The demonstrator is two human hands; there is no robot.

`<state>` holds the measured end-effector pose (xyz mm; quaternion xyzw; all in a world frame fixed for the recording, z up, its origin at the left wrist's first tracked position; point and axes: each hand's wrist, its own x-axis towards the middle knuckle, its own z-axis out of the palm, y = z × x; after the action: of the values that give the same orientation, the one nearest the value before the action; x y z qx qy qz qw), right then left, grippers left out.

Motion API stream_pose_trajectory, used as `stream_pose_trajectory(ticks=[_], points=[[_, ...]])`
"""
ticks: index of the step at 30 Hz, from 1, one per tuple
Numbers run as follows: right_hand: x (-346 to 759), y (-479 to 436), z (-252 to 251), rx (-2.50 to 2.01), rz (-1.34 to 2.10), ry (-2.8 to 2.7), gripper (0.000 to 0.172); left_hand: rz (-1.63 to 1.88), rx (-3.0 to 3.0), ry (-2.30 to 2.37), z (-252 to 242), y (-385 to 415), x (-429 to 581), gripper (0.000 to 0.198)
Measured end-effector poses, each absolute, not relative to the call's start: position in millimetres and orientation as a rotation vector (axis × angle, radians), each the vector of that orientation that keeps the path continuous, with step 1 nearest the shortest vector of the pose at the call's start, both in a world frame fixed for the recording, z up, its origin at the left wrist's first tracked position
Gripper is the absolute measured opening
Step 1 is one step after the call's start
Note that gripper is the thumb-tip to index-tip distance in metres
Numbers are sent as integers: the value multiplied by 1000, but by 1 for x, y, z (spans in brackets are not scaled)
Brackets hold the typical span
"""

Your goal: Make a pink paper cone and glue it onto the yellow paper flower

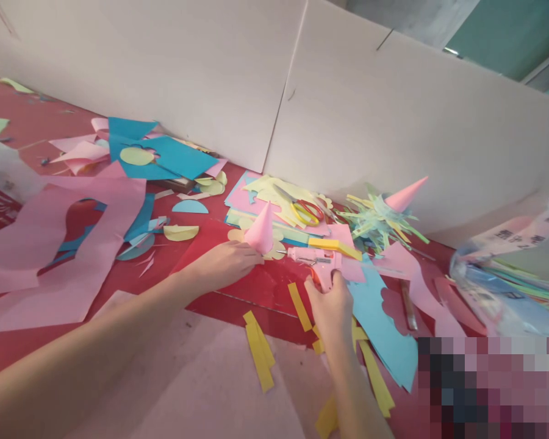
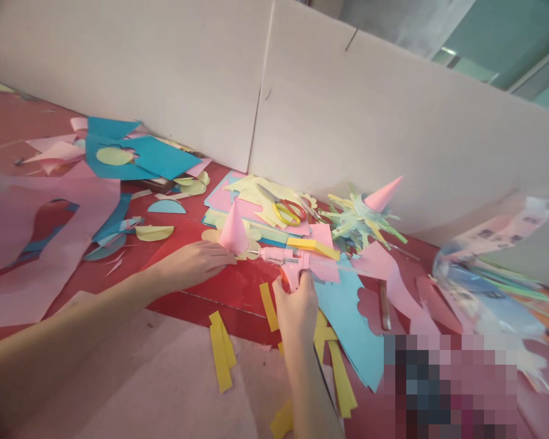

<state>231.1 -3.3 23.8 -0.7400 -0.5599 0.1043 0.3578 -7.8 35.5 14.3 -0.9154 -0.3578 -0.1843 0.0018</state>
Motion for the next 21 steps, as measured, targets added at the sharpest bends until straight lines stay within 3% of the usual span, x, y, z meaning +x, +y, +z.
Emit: stream_pose_trajectory(ticks=[7, 17, 21], points=[[231, -3, 25, -1916, 262, -1436, 30, -558, -2795, -1107, 9, 31, 2, 28], [234, -2, 25, -1915, 318, -1404, 33, -1037, -2655, -1691, 6, 33, -2, 17], [233, -3, 29, -1931, 361, -1371, 32, -1102, -2670, -1630, 6, 34, -3, 19]])
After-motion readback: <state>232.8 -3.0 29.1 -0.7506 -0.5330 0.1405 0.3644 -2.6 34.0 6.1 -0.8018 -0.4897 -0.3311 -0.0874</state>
